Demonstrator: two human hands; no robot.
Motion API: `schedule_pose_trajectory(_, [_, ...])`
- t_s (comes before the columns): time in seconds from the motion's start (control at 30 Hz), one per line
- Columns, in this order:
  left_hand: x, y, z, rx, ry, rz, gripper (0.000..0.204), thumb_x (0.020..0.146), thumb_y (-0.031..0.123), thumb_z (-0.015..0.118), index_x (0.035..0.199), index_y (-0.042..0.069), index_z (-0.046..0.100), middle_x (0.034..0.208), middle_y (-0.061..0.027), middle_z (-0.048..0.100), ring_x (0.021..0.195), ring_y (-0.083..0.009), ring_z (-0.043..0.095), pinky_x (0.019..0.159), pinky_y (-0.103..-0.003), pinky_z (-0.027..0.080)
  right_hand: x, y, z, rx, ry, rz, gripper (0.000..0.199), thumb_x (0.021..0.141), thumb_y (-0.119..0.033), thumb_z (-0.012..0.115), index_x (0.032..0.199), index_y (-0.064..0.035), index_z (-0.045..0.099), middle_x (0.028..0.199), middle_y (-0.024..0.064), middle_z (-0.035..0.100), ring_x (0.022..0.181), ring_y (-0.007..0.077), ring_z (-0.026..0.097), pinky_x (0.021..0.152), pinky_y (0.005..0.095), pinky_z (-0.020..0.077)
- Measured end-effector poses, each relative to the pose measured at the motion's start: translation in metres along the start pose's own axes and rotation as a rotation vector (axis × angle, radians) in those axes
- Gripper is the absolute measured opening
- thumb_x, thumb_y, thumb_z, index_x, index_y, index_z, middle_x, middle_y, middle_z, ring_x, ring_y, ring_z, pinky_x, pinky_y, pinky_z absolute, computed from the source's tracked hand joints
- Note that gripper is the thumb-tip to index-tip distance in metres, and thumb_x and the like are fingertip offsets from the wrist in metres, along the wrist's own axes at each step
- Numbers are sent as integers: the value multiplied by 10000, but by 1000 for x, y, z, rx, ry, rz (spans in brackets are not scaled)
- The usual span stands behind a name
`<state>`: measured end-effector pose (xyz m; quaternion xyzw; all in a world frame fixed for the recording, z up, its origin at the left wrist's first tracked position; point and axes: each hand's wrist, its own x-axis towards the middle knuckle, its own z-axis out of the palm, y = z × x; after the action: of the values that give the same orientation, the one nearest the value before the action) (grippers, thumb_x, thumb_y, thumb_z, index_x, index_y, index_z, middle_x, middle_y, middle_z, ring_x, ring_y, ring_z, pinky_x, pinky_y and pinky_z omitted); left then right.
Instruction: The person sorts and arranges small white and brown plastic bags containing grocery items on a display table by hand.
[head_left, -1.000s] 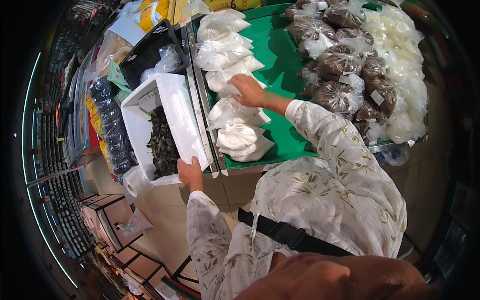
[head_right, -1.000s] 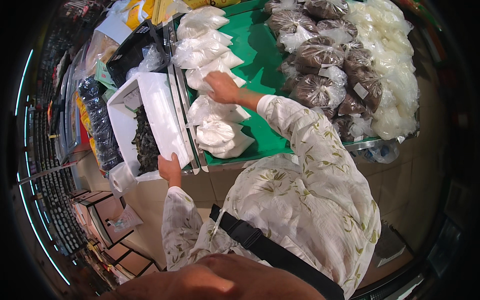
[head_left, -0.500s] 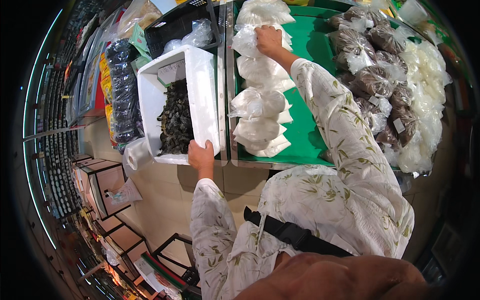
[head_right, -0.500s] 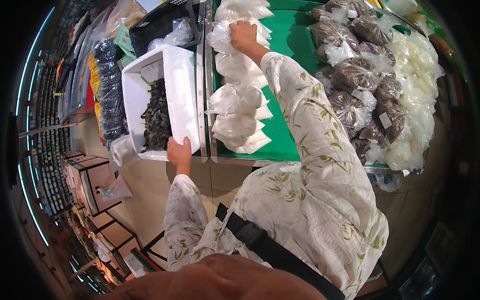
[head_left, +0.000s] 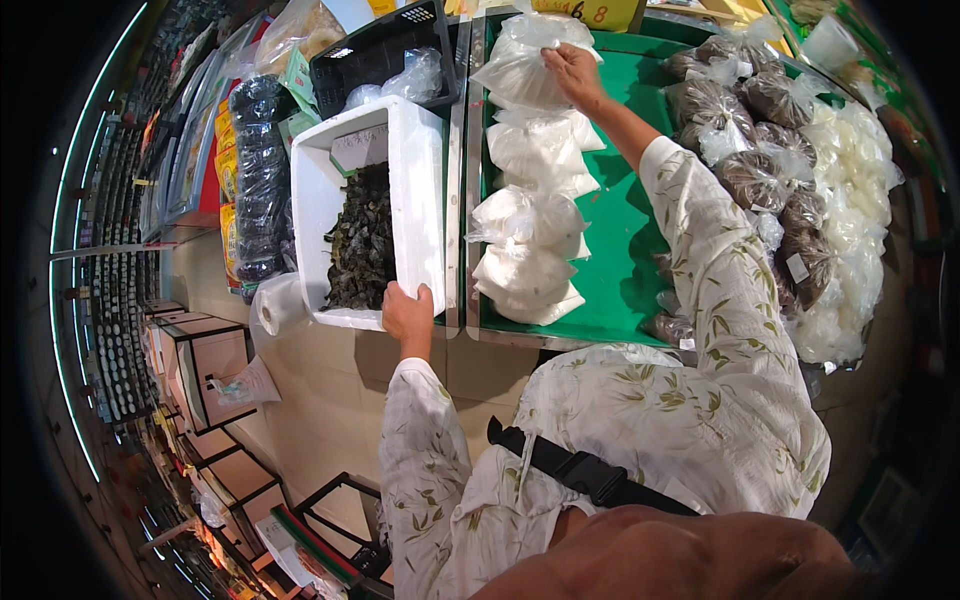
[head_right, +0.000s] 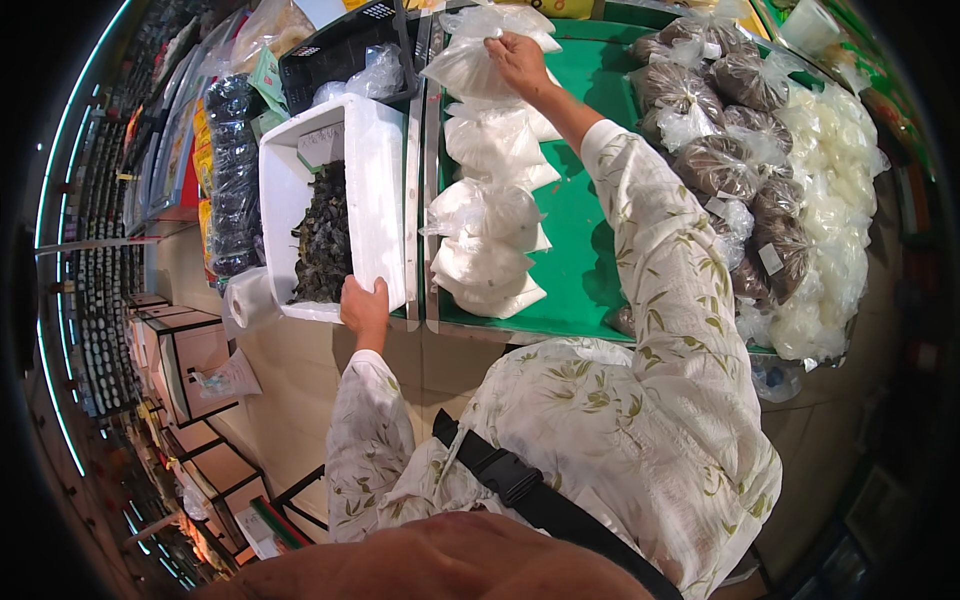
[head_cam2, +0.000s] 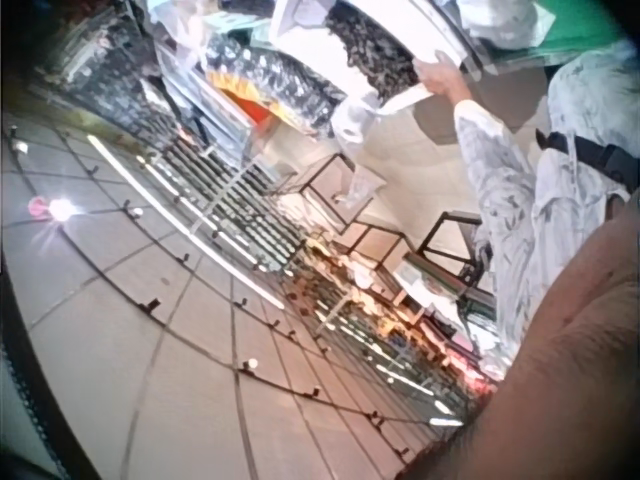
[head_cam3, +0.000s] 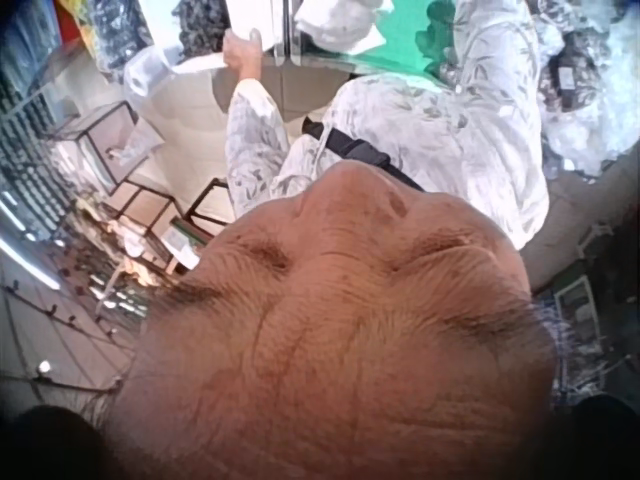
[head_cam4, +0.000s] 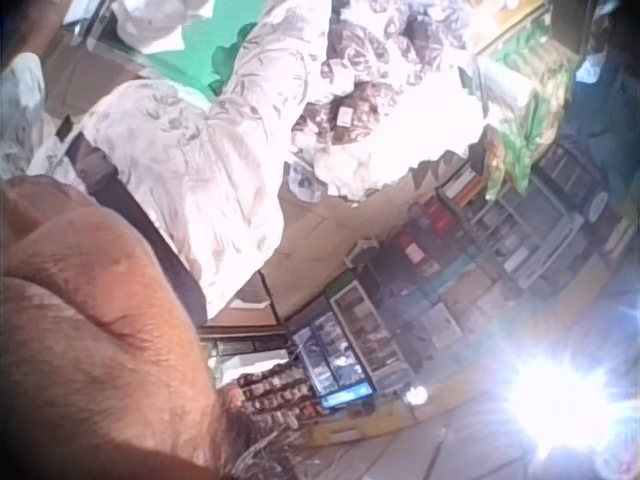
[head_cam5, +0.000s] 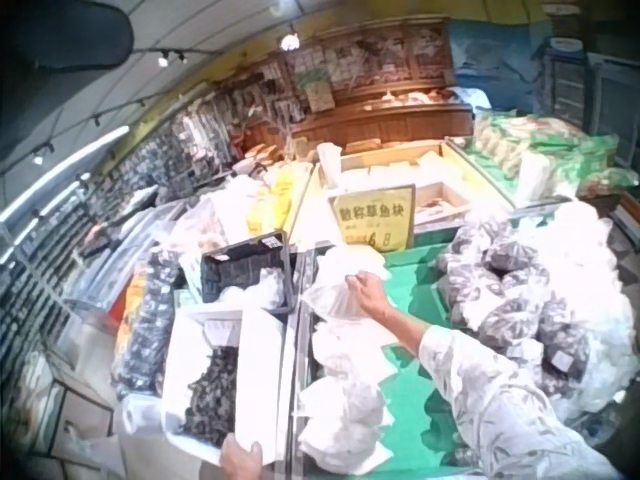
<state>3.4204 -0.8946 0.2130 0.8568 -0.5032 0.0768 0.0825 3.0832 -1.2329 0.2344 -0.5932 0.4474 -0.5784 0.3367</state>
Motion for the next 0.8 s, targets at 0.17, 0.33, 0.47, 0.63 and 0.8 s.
schedule_pose_trajectory(0.17, [-1, 3, -5, 4, -26, -27, 366, 709, 337, 668, 875, 39, 536, 895, -152, 618, 843, -367, 614, 677, -497, 491, -18, -58, -13, 20, -102, -2, 301, 898, -267, 591, 777, 6, 628, 613, 110, 569, 560, 172, 505, 568, 354, 425])
schedule_pose_trajectory(0.33, [-1, -2, -3, 15, -28, -28, 372, 711, 342, 668, 879, 37, 536, 904, -152, 622, 836, -367, 616, 674, -497, 490, -72, -43, 16, -133, -266, 174, 356, 876, -339, 588, 777, -3, 651, 705, 207, 618, 649, 341, 609, 642, 416, 467])
schedule_pose_trajectory(0.47, [1, 1, -3, 8, -41, -31, 384, 712, 349, 672, 883, 33, 536, 914, -158, 624, 847, -370, 614, 681, -496, 489, -137, 5, 36, -428, -364, 151, 339, 850, -334, 588, 726, -21, 618, 757, 207, 623, 751, 391, 600, 683, 482, 457])
schedule_pose_trajectory(0.63, [0, 6, -7, 29, -56, -42, 386, 710, 349, 673, 886, 33, 540, 912, -156, 624, 849, -372, 614, 683, -495, 491, -146, 6, 41, -544, -216, 144, 260, 786, -189, 652, 994, -52, 576, 897, 195, 644, 878, 384, 601, 753, 491, 445])
schedule_pose_trajectory(0.8, [-1, 1, -3, 22, -49, -41, 380, 715, 349, 673, 887, 38, 538, 905, -155, 621, 844, -370, 614, 683, -496, 490, -140, -50, 28, -611, -285, -300, 532, 771, -176, 658, 1265, -87, 482, 1283, 180, 465, 1219, 341, 432, 976, 464, 359])
